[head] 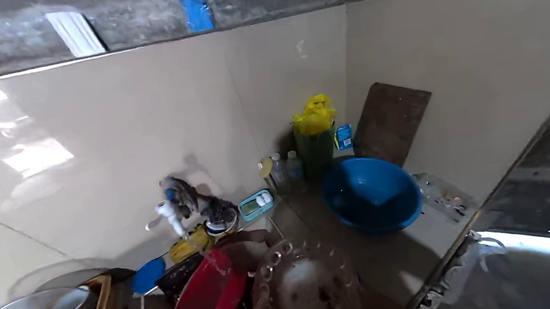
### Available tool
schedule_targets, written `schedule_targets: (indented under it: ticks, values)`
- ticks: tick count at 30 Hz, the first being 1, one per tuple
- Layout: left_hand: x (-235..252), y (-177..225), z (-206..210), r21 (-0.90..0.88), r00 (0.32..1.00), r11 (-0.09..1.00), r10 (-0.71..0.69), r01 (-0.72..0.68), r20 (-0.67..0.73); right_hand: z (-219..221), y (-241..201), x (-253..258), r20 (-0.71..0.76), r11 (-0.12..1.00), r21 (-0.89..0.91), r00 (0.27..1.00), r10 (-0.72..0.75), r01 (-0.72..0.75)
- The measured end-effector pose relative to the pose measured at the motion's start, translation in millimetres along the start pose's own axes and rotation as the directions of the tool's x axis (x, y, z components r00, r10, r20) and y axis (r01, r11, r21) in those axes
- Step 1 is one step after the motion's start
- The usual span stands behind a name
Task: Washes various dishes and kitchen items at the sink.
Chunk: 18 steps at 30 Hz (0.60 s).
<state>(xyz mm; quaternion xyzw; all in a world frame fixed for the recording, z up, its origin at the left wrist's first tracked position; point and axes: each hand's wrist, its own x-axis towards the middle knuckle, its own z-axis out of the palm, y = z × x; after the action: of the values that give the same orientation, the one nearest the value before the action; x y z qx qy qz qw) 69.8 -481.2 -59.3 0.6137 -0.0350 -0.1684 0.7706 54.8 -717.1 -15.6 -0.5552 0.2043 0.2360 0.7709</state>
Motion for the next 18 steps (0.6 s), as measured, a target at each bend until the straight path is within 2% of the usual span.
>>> schedule_targets:
  ticks: [2, 5, 7, 8, 9, 11, 13, 15, 16, 18]
  values:
    - [28, 2, 28, 0.013, 0.996, 0.999, -0.044, 0.043, 0.081, -36, -15, 8, -0.037, 0.999, 0.020, 0.999, -0.026, 0.027]
    - [59, 17, 61, 0.132, 0.988, 0.986, -0.119, 0.105, 0.103, -82, -36, 17, -0.140, 0.993, 0.118, 0.990, 0.003, 0.013]
    - [70, 26, 61, 0.263, 0.995, 0.964, -0.051, 0.027, 0.087, -113, -46, 31, -0.215, 0.984, 0.169, 0.976, -0.024, 0.062]
    - [75, 32, 55, 0.364, 0.997, 0.930, 0.034, -0.056, 0.065, -130, -52, 39, -0.246, 0.981, 0.166, 0.967, -0.060, 0.103]
    - [81, 38, 44, 0.481, 0.988, 0.865, 0.154, -0.146, 0.023, -147, -57, 46, -0.276, 0.980, 0.146, 0.957, -0.092, 0.136]
    - [99, 59, 11, 0.763, 0.891, 0.590, 0.451, -0.264, -0.041, -174, -72, 57, -0.371, 0.983, 0.067, 0.919, -0.134, 0.171]
    - [118, 96, -17, 0.925, 0.732, 0.296, 0.681, -0.237, -0.030, -193, -86, 68, -0.456, 0.980, 0.038, 0.876, -0.157, 0.195]
    - [140, 129, -46, 0.985, 0.614, 0.085, 0.789, -0.149, 0.025, -203, -100, 71, -0.478, 0.985, -0.006, 0.864, -0.155, 0.173]
    - [150, 143, -60, 0.995, 0.604, 0.040, 0.797, -0.093, 0.025, -208, -109, 71, -0.474, 0.990, -0.069, 0.869, -0.141, 0.123]
    - [170, 161, -86, 0.998, 0.688, 0.040, 0.723, 0.041, -0.057, -221, -121, 80, -0.490, 0.989, -0.131, 0.862, -0.126, 0.071]
